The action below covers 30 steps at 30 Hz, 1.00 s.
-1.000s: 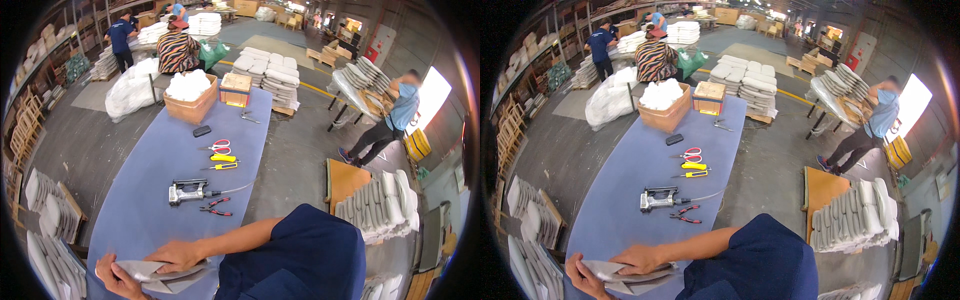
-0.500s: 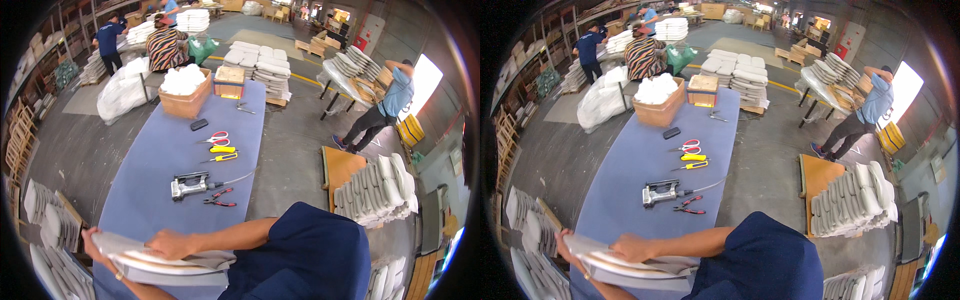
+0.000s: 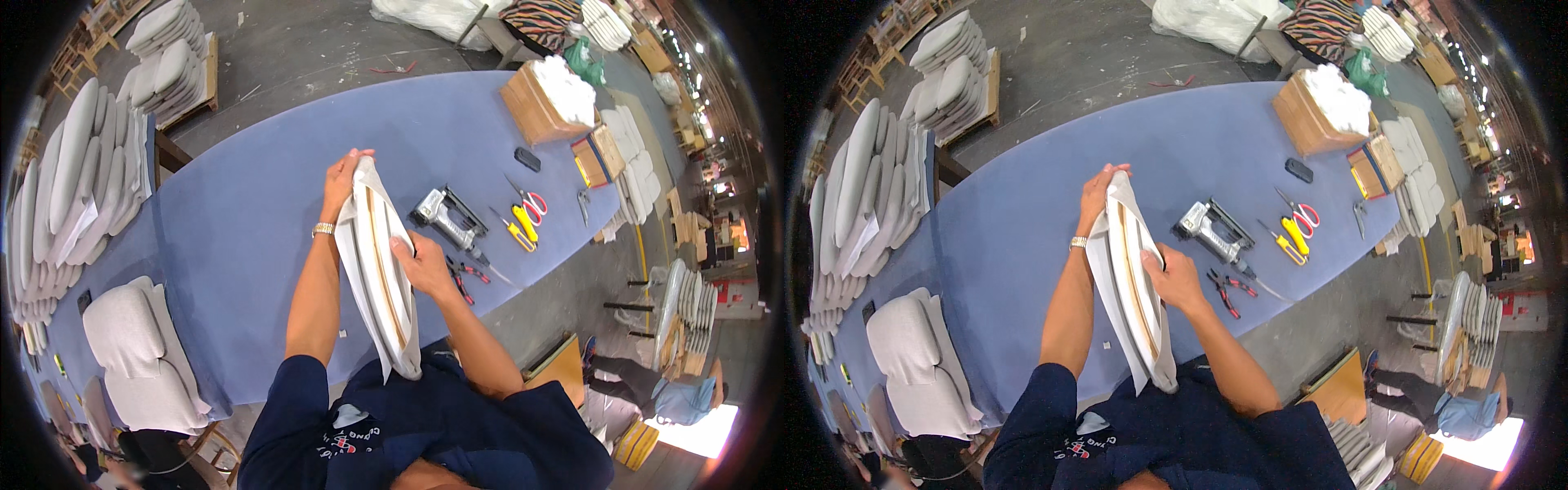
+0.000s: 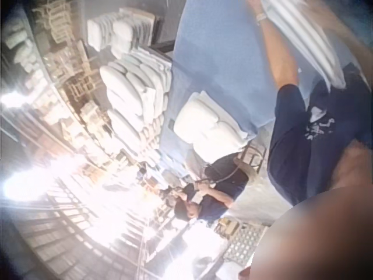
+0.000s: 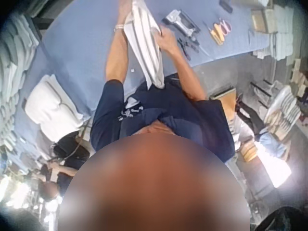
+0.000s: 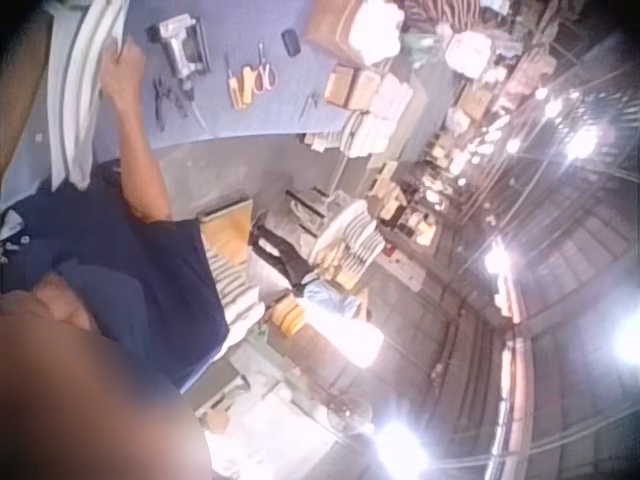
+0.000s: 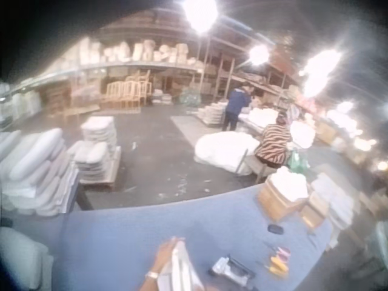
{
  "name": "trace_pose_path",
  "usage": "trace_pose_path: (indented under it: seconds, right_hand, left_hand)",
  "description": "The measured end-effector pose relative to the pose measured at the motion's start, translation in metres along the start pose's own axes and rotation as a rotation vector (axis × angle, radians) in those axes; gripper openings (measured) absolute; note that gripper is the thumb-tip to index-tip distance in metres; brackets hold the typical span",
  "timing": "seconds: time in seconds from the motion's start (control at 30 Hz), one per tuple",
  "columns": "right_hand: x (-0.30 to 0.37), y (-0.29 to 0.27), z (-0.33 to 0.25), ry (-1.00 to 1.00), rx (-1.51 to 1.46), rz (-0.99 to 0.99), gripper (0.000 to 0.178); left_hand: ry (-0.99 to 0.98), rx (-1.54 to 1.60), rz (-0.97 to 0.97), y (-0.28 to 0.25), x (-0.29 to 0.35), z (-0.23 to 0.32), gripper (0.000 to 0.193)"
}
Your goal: The person handles a white cushion, folds and aligns its fabric edges, and uses a staple gun to secure the fabric. They also use pliers and scissors to trim and adjust the material while working at a blue table in a workshop.
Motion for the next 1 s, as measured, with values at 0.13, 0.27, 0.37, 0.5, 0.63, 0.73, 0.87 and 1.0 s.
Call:
trace_pose_path:
  seconds: [0.13, 0.27, 0.37, 0.5, 0.63, 0.73, 0.87, 1.0]
  right_hand:
    - [-0.047, -0.008, -0.001, -0.090, -0.080, 0.014, 0.036]
    - [-0.109, -0.011, -0.011, -0.210, -0.037, 0.049, 0.032]
    - [-0.138, -0.007, -0.001, -0.112, -0.034, 0.042, 0.021]
    - [-0.149, 0.006, 0.032, -0.054, -0.325, 0.092, 0.026]
    - [-0.151, 0.010, 0.036, -0.010, -0.464, 0.040, 0.031]
    - [-0.153, 0.013, 0.044, 0.034, -0.580, 0.045, 0.031]
    - [-0.158, -0.001, 0.035, 0.003, -0.625, 0.063, 0.031]
    - [-0.161, -0.004, 0.029, -0.046, -0.633, 0.081, 0.033]
  left_hand:
    - [0.057, -0.051, -0.008, -0.001, -0.005, -0.004, 0.042]
    - [0.075, -0.062, -0.063, -0.007, -0.009, -0.010, 0.044]
    - [0.087, -0.210, -0.059, -0.014, -0.004, -0.001, 0.046]
    - [0.142, -0.386, -0.008, -0.018, 0.022, 0.014, 0.047]
    - [0.364, -0.672, 0.040, -0.011, 0.049, 0.037, 0.063]
    - [0.340, -0.881, 0.078, 0.002, 0.046, 0.045, 0.061]
    - [0.341, -1.089, 0.197, 0.021, 0.041, 0.053, 0.056]
    - [0.389, -1.071, 0.304, 0.025, 0.034, 0.049, 0.045]
Point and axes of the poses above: each hand's wrist, its own x-axis away from the middle knuckle, its own y-axis out of the palm, z = x × y, the point moved 2 cm from there along -x, towards the middle knuckle, and after that the axes turned 13 degrees about -y, right-handed, at the moved point
